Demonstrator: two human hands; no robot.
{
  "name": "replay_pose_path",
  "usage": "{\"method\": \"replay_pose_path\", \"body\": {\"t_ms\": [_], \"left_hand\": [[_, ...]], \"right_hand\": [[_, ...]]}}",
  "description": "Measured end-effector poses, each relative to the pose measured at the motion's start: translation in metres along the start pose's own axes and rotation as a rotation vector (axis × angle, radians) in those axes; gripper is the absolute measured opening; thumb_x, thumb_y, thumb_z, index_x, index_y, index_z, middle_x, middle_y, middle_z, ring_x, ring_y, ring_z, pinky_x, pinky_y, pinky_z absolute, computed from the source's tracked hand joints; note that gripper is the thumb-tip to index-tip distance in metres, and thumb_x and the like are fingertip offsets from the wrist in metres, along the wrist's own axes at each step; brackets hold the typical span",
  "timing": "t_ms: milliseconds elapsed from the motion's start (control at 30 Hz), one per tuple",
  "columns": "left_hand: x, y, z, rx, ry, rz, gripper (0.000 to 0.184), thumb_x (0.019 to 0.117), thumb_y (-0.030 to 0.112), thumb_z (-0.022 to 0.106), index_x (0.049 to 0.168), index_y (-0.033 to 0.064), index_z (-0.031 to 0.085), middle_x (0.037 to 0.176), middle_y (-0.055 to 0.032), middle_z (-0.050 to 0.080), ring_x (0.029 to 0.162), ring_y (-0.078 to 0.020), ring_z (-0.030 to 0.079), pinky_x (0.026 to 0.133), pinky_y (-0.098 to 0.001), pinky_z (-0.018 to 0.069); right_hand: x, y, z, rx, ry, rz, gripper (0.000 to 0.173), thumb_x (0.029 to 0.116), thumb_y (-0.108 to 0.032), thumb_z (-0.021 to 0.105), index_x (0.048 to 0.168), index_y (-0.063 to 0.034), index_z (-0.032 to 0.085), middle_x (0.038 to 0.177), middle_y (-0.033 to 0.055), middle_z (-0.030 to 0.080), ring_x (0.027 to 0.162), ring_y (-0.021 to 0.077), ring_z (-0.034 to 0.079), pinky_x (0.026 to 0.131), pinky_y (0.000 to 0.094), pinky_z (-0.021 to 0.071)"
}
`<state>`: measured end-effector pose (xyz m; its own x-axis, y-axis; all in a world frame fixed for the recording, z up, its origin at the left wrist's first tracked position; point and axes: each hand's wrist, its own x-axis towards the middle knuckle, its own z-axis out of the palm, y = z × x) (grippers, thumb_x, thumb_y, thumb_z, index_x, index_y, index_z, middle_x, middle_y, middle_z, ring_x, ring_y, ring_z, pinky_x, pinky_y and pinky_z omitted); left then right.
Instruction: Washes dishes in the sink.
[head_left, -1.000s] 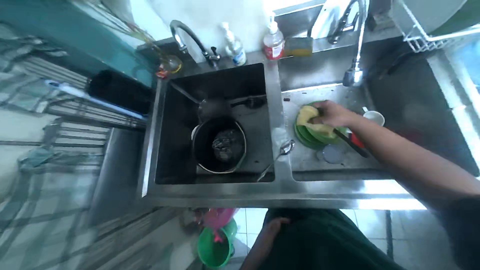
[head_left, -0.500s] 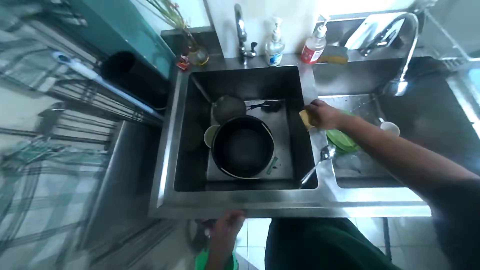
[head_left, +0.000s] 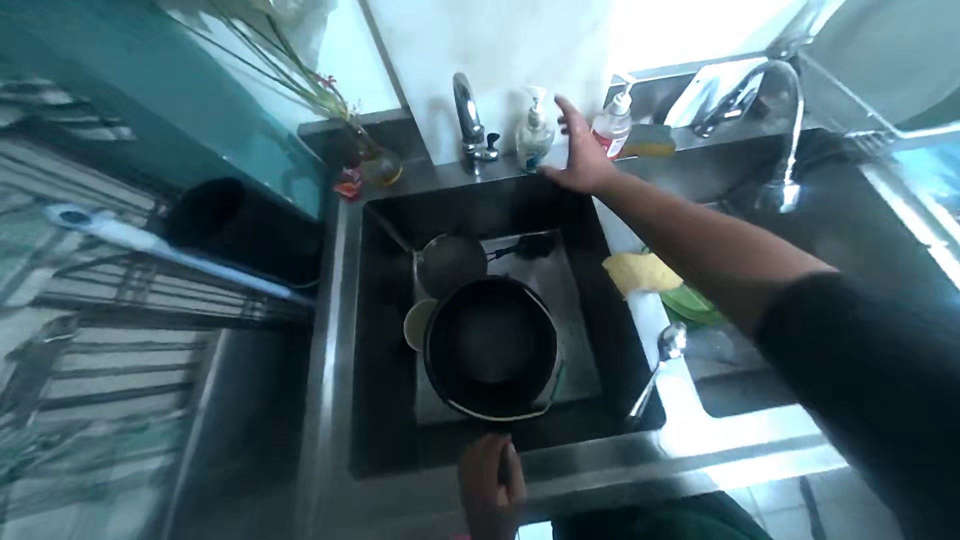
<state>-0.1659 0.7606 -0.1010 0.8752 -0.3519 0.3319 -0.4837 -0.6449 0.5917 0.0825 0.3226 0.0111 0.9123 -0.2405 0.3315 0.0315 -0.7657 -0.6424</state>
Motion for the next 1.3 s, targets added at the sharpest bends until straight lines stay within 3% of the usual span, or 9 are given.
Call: {"method": "replay_pose_path", "body": {"t_ms": [133, 233, 333, 500, 533, 667, 833, 1100, 1300], "left_hand": [[0.003, 0.007, -0.005, 0.043, -0.063, -0.002, 0.022, 0.0889, 0.018, 0.062, 0.09, 0.0013, 0.076, 0.092, -0.0158, 0.073, 0.089, -0.0291, 0.07, 0.087, -0.0428, 0.056], [0.004, 0.012, -0.006, 0.082, -0.119, -0.039, 0.02, 0.087, 0.014, 0.064, 0.09, -0.0009, 0.076, 0.092, -0.0191, 0.073, 0.088, -0.0336, 0.071, 0.087, -0.0475, 0.0558], [0.0, 0.009, -0.004, 0.106, -0.123, -0.04, 0.023, 0.0893, 0.018, 0.062, 0.091, 0.0003, 0.077, 0.094, -0.0193, 0.073, 0.089, -0.034, 0.071, 0.087, -0.0469, 0.0558], [-0.004, -0.001, 0.004, 0.076, -0.044, 0.025, 0.027, 0.0932, 0.026, 0.058, 0.09, 0.006, 0.076, 0.094, -0.0136, 0.072, 0.091, -0.0267, 0.067, 0.087, -0.0381, 0.0533], [-0.004, -0.003, 0.005, 0.067, -0.039, 0.037, 0.027, 0.0947, 0.027, 0.057, 0.09, 0.007, 0.075, 0.095, -0.0125, 0.071, 0.091, -0.0259, 0.067, 0.087, -0.0373, 0.0533], [-0.003, -0.005, 0.005, 0.043, -0.039, 0.066, 0.027, 0.0942, 0.027, 0.057, 0.091, 0.0073, 0.075, 0.096, -0.0131, 0.072, 0.094, -0.0276, 0.068, 0.088, -0.0393, 0.0546], [0.001, -0.004, 0.005, -0.007, -0.044, 0.064, 0.028, 0.095, 0.025, 0.058, 0.092, 0.0048, 0.075, 0.096, -0.0144, 0.072, 0.095, -0.028, 0.068, 0.089, -0.0402, 0.054], [0.002, -0.003, 0.005, 0.028, -0.062, 0.034, 0.029, 0.0941, 0.024, 0.057, 0.093, 0.0013, 0.076, 0.097, -0.0167, 0.073, 0.096, -0.0309, 0.069, 0.089, -0.043, 0.0548], [0.004, 0.003, 0.003, 0.04, -0.052, 0.035, 0.028, 0.094, 0.022, 0.057, 0.093, 0.0006, 0.075, 0.099, -0.0179, 0.073, 0.097, -0.0334, 0.069, 0.09, -0.0436, 0.0546]], "right_hand": [[0.051, 0.029, 0.029, 0.035, 0.119, 0.026, 0.136, 0.0634, -0.025, 0.097, 0.164, -0.0052, 0.008, 0.154, 0.0292, 0.037, 0.135, 0.0412, 0.049, 0.11, 0.0486, 0.0469], [0.06, 0.05, 0.05, 0.063, 0.119, -0.004, 0.134, 0.0654, -0.022, 0.096, 0.163, -0.0019, 0.006, 0.151, 0.0277, 0.042, 0.133, 0.0395, 0.052, 0.11, 0.0462, 0.0482], [0.055, 0.051, 0.046, -0.045, 0.147, -0.028, 0.13, 0.0673, -0.031, 0.093, 0.163, -0.0022, 0.01, 0.146, 0.0254, 0.052, 0.13, 0.0396, 0.057, 0.108, 0.0492, 0.0488], [-0.016, 0.023, -0.035, -0.213, -0.017, -0.238, 0.131, 0.0638, -0.039, 0.086, 0.161, 0.0059, 0.011, 0.139, 0.0273, 0.057, 0.12, 0.04, 0.061, 0.102, 0.053, 0.0504], [-0.039, 0.015, -0.058, -0.233, -0.093, -0.209, 0.133, 0.0658, -0.038, 0.087, 0.162, 0.0038, 0.004, 0.138, 0.0267, 0.057, 0.119, 0.0393, 0.063, 0.102, 0.0543, 0.0514], [-0.145, -0.001, -0.124, -0.339, -0.299, -0.03, 0.138, 0.0671, -0.033, 0.087, 0.162, -0.0043, -0.008, 0.127, 0.0214, 0.065, 0.093, 0.0415, 0.071, 0.078, 0.0637, 0.057], [-0.239, -0.002, -0.128, -0.386, -0.45, 0.17, 0.124, 0.0632, -0.018, 0.091, 0.163, -0.0123, 0.018, 0.1, 0.0202, 0.071, 0.081, 0.0434, 0.07, 0.07, 0.0667, 0.0553], [-0.252, 0.002, -0.112, -0.421, -0.557, 0.274, 0.115, 0.0678, -0.025, 0.09, 0.161, -0.023, 0.022, 0.099, 0.0168, 0.071, 0.081, 0.0418, 0.069, 0.068, 0.065, 0.0538], [-0.254, 0.006, -0.109, -0.392, -0.518, 0.269, 0.1, 0.0682, -0.02, 0.09, 0.152, -0.0153, 0.036, 0.096, 0.0148, 0.071, 0.084, 0.0395, 0.07, 0.072, 0.0637, 0.055]]}}
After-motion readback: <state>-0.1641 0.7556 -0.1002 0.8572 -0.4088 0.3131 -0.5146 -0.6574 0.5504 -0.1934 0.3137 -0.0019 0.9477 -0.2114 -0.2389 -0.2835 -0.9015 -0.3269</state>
